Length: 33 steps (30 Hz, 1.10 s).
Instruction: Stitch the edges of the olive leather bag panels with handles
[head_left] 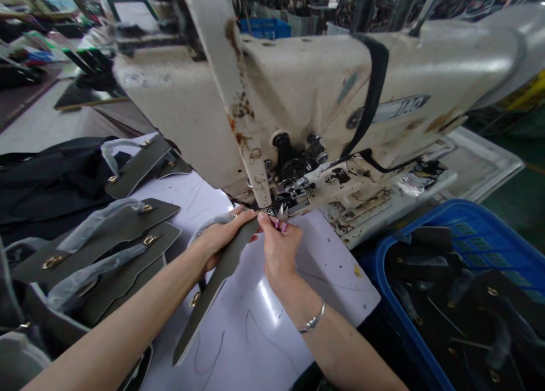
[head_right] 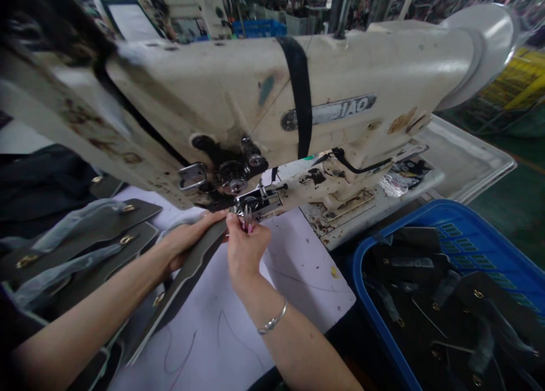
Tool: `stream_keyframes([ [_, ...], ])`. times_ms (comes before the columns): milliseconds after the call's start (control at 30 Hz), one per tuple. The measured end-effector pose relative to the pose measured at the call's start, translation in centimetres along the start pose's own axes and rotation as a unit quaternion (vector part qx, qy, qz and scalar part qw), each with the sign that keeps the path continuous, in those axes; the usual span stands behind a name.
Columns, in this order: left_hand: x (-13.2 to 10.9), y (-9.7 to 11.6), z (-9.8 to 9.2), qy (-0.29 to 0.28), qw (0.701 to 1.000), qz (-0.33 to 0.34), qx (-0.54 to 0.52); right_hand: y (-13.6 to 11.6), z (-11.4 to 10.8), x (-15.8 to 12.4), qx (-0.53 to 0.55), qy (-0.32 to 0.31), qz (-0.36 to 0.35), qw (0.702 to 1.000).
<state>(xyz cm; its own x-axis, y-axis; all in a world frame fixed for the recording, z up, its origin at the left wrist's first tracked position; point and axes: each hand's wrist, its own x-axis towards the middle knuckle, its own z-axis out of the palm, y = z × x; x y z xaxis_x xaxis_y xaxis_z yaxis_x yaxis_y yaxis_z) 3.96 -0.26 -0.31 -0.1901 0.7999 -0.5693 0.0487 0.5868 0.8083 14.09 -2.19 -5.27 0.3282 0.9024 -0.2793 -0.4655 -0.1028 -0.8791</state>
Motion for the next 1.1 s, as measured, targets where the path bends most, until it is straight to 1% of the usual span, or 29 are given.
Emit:
stream_keyframes([
  [67,-0.4,-0.3,0.4,0.000,0.998,-0.047,-0.034,-0.1,0.0,0.0,0.008,-0.002,0.008,1.000],
  [100,-0.6,-0.6,0.6,0.000,0.997,-0.059,-0.052,-0.2,-0.1,0.0,0.003,-0.002,0.009,1.000],
  [200,-1.1,-1.6,1.5,-0.006,0.994,-0.025,-0.107,-0.6,-0.6,0.1,-0.013,-0.008,0.012,1.000],
  [267,-1.6,-2.4,2.4,-0.008,0.991,-0.002,-0.136,-1.1,-1.2,0.2,-0.011,-0.028,0.024,0.999],
  [433,-3.2,-3.8,6.0,0.064,0.972,0.020,-0.224,-3.4,-3.3,0.9,-0.022,-0.084,0.090,0.992],
  [533,-3.6,-4.1,7.7,0.077,0.964,0.040,-0.252,-4.7,-4.2,1.6,-0.055,-0.115,0.114,0.985],
  [600,-3.7,-4.1,8.4,0.081,0.958,0.039,-0.271,-5.5,-4.5,2.1,-0.080,-0.127,0.118,0.982],
  [667,-3.7,-4.0,8.8,0.089,0.953,0.036,-0.289,-6.0,-4.5,2.6,-0.092,-0.138,0.111,0.980],
  [800,-3.6,-3.2,9.1,0.098,0.933,0.035,-0.343,-6.5,-4.2,3.2,-0.076,-0.159,0.095,0.980],
  [967,-2.7,-2.4,9.0,0.142,0.906,0.055,-0.394,-6.3,-4.5,3.6,-0.092,-0.178,0.105,0.974],
  [1067,-2.2,-2.4,8.9,0.142,0.901,0.077,-0.402,-6.2,-5.2,3.3,-0.118,-0.206,0.102,0.966],
  [1100,-2.4,-2.5,8.9,0.139,0.904,0.069,-0.398,-6.2,-5.4,3.1,-0.129,-0.212,0.102,0.963],
])
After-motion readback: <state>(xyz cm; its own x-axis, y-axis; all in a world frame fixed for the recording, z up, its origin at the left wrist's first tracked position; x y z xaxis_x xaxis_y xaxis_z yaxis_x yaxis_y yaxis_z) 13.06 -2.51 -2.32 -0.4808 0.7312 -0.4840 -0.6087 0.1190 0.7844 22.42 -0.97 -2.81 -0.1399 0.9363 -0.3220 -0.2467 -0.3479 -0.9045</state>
